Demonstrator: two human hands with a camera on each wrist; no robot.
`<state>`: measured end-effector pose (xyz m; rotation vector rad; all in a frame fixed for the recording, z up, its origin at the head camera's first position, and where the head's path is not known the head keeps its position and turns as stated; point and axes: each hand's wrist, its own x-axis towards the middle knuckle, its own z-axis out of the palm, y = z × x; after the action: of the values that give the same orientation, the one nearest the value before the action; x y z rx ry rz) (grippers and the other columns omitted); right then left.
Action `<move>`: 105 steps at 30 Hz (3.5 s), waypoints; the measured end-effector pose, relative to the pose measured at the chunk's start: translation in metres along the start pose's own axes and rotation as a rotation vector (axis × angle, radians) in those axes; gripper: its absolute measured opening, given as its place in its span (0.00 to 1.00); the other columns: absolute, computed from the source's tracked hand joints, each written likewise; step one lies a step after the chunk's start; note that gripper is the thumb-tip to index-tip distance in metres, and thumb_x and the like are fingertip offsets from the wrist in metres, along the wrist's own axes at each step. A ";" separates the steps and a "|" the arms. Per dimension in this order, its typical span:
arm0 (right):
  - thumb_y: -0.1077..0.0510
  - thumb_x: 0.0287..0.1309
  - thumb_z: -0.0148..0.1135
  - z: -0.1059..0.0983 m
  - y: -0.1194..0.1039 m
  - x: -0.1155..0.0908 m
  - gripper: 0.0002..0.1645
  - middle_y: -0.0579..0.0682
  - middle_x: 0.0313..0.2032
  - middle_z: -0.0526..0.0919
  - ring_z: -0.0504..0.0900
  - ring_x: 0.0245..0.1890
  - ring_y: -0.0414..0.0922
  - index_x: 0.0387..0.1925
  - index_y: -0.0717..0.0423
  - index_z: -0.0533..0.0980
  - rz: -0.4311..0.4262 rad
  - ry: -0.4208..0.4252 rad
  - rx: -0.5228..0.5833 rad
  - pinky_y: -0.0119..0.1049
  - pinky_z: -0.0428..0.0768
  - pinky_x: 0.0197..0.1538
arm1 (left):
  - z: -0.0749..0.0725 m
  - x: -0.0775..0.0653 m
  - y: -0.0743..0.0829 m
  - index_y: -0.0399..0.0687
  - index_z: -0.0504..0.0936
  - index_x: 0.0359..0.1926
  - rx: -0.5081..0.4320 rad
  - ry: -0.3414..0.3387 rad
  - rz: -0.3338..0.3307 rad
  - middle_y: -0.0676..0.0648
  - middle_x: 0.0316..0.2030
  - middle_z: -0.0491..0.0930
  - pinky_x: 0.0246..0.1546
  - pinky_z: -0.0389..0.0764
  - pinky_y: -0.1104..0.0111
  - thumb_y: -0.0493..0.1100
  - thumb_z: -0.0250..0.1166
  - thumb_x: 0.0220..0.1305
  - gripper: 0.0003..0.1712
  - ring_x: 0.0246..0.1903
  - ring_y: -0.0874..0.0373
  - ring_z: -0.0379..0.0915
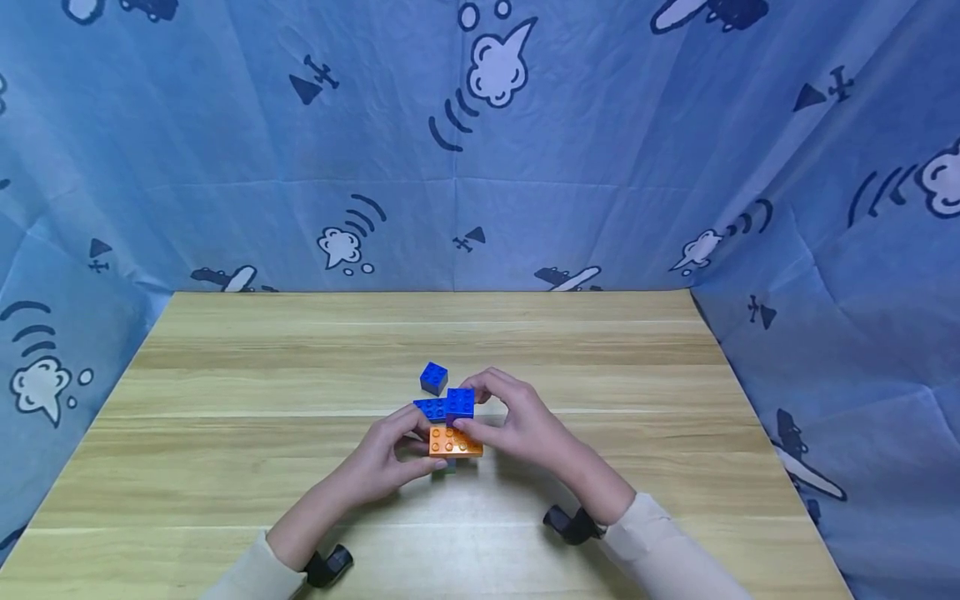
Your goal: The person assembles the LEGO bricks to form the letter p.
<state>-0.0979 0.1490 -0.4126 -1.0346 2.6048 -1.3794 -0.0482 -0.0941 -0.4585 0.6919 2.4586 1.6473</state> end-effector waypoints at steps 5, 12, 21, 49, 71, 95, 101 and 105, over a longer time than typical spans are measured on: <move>0.60 0.56 0.79 0.001 -0.002 -0.001 0.19 0.46 0.44 0.88 0.80 0.43 0.36 0.49 0.52 0.82 -0.002 -0.004 0.004 0.31 0.85 0.50 | 0.000 0.001 0.000 0.46 0.77 0.40 -0.007 -0.007 -0.017 0.48 0.41 0.80 0.52 0.90 0.71 0.40 0.78 0.60 0.17 0.46 0.60 0.83; 0.59 0.57 0.79 0.005 -0.003 -0.002 0.18 0.46 0.45 0.89 0.81 0.44 0.36 0.49 0.51 0.82 -0.020 -0.016 0.029 0.31 0.85 0.51 | -0.001 0.000 -0.001 0.46 0.77 0.40 -0.019 -0.011 -0.014 0.47 0.41 0.80 0.51 0.91 0.68 0.41 0.78 0.61 0.16 0.47 0.59 0.82; 0.58 0.58 0.78 0.009 -0.006 -0.003 0.19 0.45 0.46 0.88 0.81 0.44 0.38 0.50 0.50 0.81 -0.054 -0.049 0.050 0.38 0.88 0.52 | -0.001 0.000 -0.001 0.45 0.76 0.40 -0.030 -0.015 -0.007 0.47 0.42 0.80 0.52 0.91 0.66 0.40 0.77 0.62 0.16 0.48 0.58 0.83; 0.58 0.57 0.79 0.018 -0.011 -0.007 0.21 0.46 0.47 0.88 0.80 0.45 0.38 0.51 0.49 0.81 -0.071 -0.072 0.041 0.38 0.87 0.49 | 0.000 0.000 0.000 0.46 0.77 0.40 -0.035 -0.014 -0.012 0.47 0.41 0.80 0.53 0.90 0.68 0.36 0.76 0.61 0.14 0.49 0.56 0.83; 0.58 0.59 0.78 0.015 -0.012 -0.005 0.20 0.45 0.47 0.88 0.80 0.45 0.37 0.52 0.50 0.82 -0.097 -0.110 0.038 0.39 0.88 0.50 | 0.003 -0.001 -0.001 0.46 0.77 0.40 -0.049 0.007 -0.009 0.47 0.41 0.80 0.53 0.90 0.70 0.36 0.77 0.61 0.14 0.48 0.58 0.83; 0.56 0.59 0.78 0.014 -0.018 -0.007 0.21 0.43 0.48 0.86 0.80 0.47 0.36 0.52 0.49 0.81 -0.046 -0.133 -0.003 0.41 0.89 0.54 | 0.007 -0.002 0.000 0.44 0.79 0.41 -0.066 0.037 -0.010 0.47 0.42 0.81 0.52 0.91 0.68 0.35 0.76 0.60 0.14 0.49 0.51 0.84; 0.57 0.59 0.77 0.016 -0.017 -0.009 0.21 0.45 0.48 0.86 0.80 0.47 0.36 0.53 0.50 0.81 -0.048 -0.113 0.004 0.40 0.89 0.53 | 0.007 -0.003 0.001 0.45 0.79 0.42 -0.058 0.047 -0.021 0.48 0.43 0.81 0.52 0.90 0.71 0.35 0.76 0.61 0.14 0.50 0.50 0.84; 0.58 0.58 0.78 0.017 -0.016 -0.009 0.21 0.45 0.48 0.86 0.80 0.46 0.36 0.53 0.50 0.81 -0.063 -0.098 0.007 0.37 0.88 0.53 | 0.008 -0.003 0.002 0.46 0.79 0.43 -0.049 0.055 -0.013 0.48 0.43 0.81 0.53 0.90 0.71 0.35 0.76 0.61 0.14 0.50 0.50 0.84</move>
<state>-0.0766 0.1354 -0.4135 -1.1611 2.5176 -1.3135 -0.0418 -0.0882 -0.4600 0.6308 2.4454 1.7383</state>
